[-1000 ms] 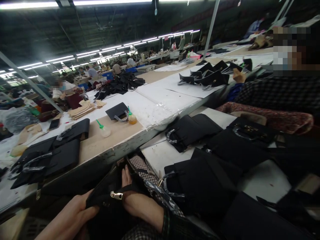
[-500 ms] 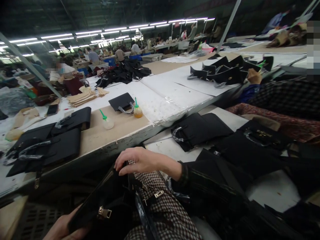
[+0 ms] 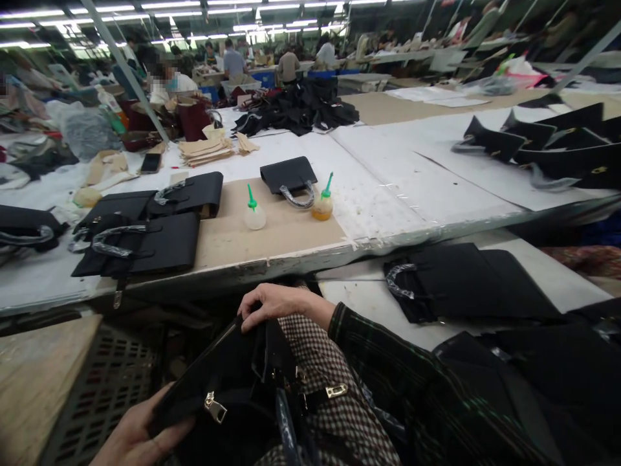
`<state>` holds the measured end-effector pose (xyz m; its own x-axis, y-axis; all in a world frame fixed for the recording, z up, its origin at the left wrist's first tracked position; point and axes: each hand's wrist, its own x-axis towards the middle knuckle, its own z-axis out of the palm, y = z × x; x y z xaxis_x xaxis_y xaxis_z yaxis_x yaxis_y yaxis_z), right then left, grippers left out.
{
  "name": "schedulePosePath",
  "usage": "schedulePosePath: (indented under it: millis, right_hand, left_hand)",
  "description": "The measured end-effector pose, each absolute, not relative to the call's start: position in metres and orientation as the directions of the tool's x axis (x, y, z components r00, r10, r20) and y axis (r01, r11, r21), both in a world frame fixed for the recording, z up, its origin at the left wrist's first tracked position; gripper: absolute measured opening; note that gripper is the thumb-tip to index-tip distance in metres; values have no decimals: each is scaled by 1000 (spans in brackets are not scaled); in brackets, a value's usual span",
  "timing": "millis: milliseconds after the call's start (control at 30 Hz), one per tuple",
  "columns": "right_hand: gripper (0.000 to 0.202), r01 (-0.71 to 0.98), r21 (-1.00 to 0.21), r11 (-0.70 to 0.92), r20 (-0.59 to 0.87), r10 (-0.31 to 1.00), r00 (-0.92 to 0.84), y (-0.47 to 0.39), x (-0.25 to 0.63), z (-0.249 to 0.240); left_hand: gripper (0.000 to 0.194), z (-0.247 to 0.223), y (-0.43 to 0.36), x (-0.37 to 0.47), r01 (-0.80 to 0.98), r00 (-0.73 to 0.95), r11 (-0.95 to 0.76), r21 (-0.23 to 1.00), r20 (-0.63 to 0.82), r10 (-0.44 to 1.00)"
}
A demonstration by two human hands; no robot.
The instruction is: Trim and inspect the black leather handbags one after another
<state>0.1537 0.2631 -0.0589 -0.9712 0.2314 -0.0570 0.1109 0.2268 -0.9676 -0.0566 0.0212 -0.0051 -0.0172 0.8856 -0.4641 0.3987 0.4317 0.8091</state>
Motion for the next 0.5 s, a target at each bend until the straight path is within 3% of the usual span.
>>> schedulePosePath:
  millis: [167,500]
  right_hand:
    - [23,123,-983,137,-59,399,-915,252,150,-69]
    - [27,105,-994,30,-82,427,-900,256,161,-68]
  left_hand:
    - [63,-17,18,-63,158,-260,543,825,-496,829]
    - [43,-18,26,-44,40,-469,629,776,-541,698]
